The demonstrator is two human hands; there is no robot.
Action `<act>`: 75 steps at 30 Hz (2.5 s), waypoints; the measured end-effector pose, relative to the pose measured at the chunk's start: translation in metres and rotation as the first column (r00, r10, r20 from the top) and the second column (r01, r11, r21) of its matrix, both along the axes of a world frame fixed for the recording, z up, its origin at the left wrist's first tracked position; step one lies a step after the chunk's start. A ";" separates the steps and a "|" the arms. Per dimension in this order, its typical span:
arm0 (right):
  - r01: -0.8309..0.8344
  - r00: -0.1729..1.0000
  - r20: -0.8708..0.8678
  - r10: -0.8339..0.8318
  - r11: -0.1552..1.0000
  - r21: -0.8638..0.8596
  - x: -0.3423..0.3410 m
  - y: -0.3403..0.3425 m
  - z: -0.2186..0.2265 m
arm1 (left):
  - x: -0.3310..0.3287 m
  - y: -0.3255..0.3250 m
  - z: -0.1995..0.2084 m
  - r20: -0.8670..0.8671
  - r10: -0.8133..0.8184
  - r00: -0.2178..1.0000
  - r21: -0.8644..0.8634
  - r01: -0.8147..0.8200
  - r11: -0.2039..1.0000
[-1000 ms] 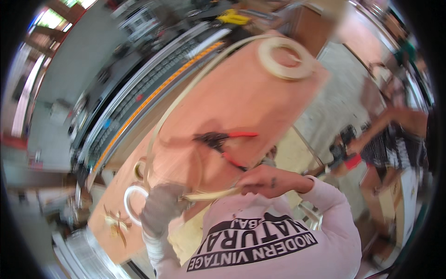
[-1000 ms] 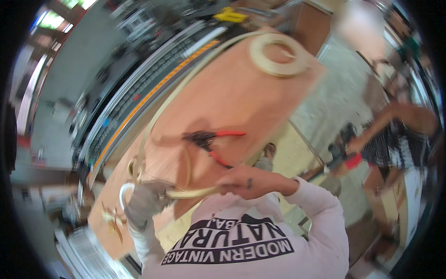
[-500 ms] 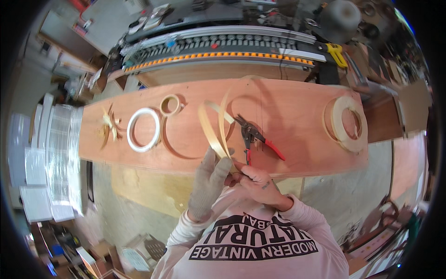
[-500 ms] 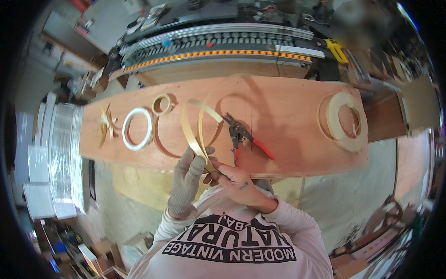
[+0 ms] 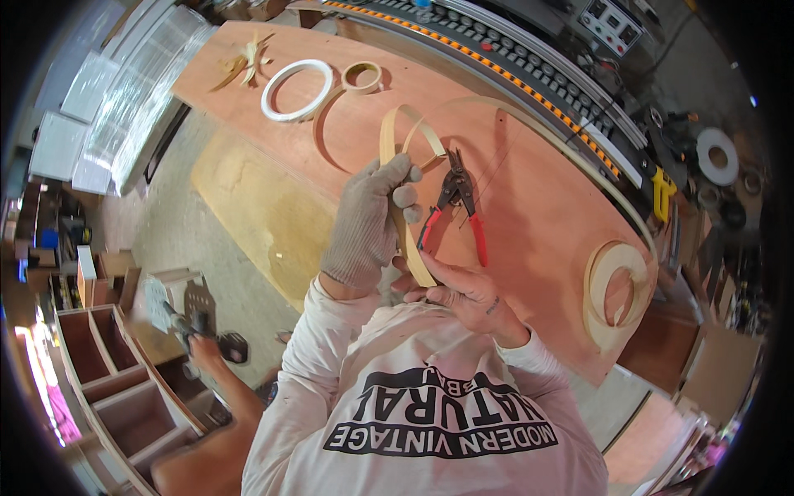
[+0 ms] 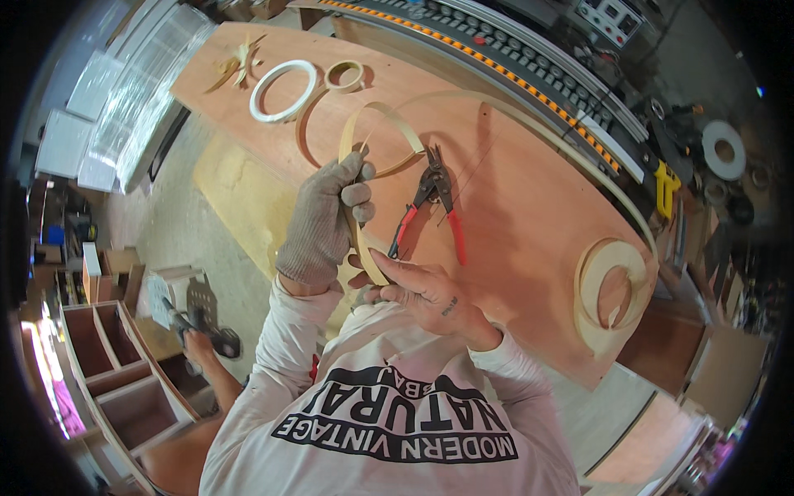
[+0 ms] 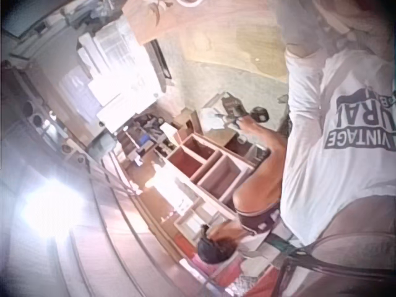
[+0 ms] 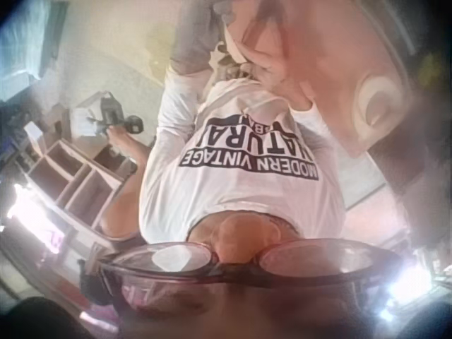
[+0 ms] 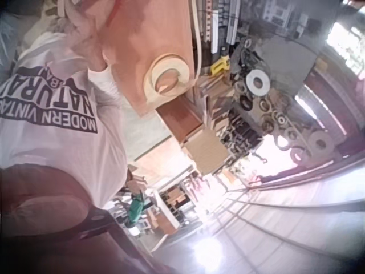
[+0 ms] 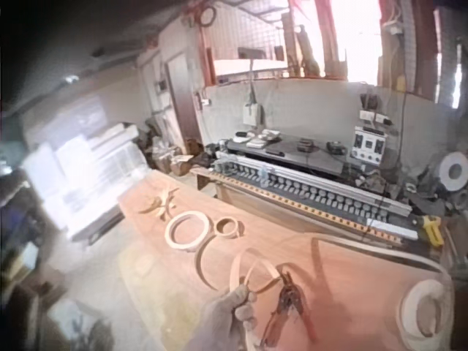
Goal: The person uses red-handled pliers to cut a long strip of thin wood veneer into curved segments on a pink workbench. They repeatedly bend the strip to create curves and cut it, accumulating multiple curved pieces on the table.
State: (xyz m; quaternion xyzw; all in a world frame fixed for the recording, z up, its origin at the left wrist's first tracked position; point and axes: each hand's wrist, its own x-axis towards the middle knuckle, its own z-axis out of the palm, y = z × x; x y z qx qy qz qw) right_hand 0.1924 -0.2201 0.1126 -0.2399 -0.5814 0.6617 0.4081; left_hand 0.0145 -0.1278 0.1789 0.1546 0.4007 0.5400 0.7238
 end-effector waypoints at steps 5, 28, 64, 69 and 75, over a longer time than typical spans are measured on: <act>0.016 0.993 -0.117 -0.009 0.998 0.055 0.005 0.001 0.005 | 0.016 -0.008 0.016 -0.030 0.059 0.998 -0.003 -0.059 0.998; 0.330 0.896 0.131 -0.423 0.835 0.441 -0.004 0.003 -0.010 | 0.024 0.009 0.006 0.007 0.163 0.987 -0.023 -0.163 0.986; -0.215 0.953 -0.300 0.032 0.769 -0.602 -0.001 0.041 0.015 | 0.015 0.019 0.014 -0.169 0.070 0.983 -0.016 -0.074 0.997; -0.179 0.952 -0.307 -0.021 0.774 -0.607 -0.004 0.044 0.003 | 0.015 0.018 0.016 -0.221 0.028 0.975 0.008 -0.027 1.000; -0.114 0.966 -0.250 -0.067 0.757 -0.643 -0.006 0.038 0.003 | 0.014 0.014 0.020 -0.282 -0.006 0.959 0.023 0.013 1.000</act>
